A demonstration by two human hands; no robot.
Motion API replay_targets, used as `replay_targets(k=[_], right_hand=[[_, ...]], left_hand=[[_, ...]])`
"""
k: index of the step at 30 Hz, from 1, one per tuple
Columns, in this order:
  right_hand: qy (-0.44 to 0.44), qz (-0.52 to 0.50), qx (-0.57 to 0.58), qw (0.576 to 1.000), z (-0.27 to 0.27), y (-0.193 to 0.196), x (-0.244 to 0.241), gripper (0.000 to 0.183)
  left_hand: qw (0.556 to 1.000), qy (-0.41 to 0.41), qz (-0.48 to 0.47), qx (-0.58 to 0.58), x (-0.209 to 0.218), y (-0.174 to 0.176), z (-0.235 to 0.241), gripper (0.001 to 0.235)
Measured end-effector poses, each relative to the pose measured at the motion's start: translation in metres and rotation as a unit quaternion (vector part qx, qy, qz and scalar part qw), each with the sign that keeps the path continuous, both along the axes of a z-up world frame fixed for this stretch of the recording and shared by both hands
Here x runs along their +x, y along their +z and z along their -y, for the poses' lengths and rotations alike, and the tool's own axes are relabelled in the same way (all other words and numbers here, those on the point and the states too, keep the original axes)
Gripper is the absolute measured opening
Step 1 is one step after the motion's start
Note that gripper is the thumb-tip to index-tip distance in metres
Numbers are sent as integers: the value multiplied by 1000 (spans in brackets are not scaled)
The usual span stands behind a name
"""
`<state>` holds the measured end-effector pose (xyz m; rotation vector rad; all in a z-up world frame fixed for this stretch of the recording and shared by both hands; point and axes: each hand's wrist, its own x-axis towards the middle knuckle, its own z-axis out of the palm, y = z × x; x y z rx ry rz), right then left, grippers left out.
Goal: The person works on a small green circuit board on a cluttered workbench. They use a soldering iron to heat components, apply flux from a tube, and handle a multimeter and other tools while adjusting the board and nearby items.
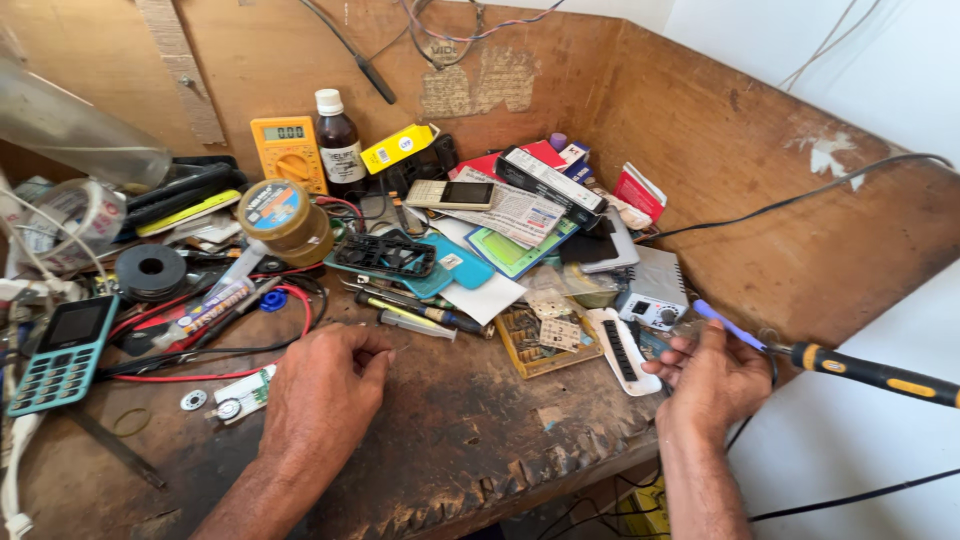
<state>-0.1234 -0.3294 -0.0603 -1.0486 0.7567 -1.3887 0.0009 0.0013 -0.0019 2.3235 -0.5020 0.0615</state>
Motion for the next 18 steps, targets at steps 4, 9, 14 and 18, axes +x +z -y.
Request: replay_targets(k=[4, 9, 14, 18], right_hand=[[9, 7, -18, 1000, 2, -5, 0, 13], [-16, 14, -69, 997, 2, -10, 0, 20], [-50, 25, -181, 982, -5, -5, -1, 24], [-58, 14, -210, 976, -11, 0, -3, 25]], left_hand=[[998, -10, 61, -19, 5, -11, -5, 15], [992, -15, 127, -16, 9, -24, -7, 12], [988, -31, 148, 10, 11, -33, -6, 10], [987, -39, 155, 19, 13, -35, -5, 9]])
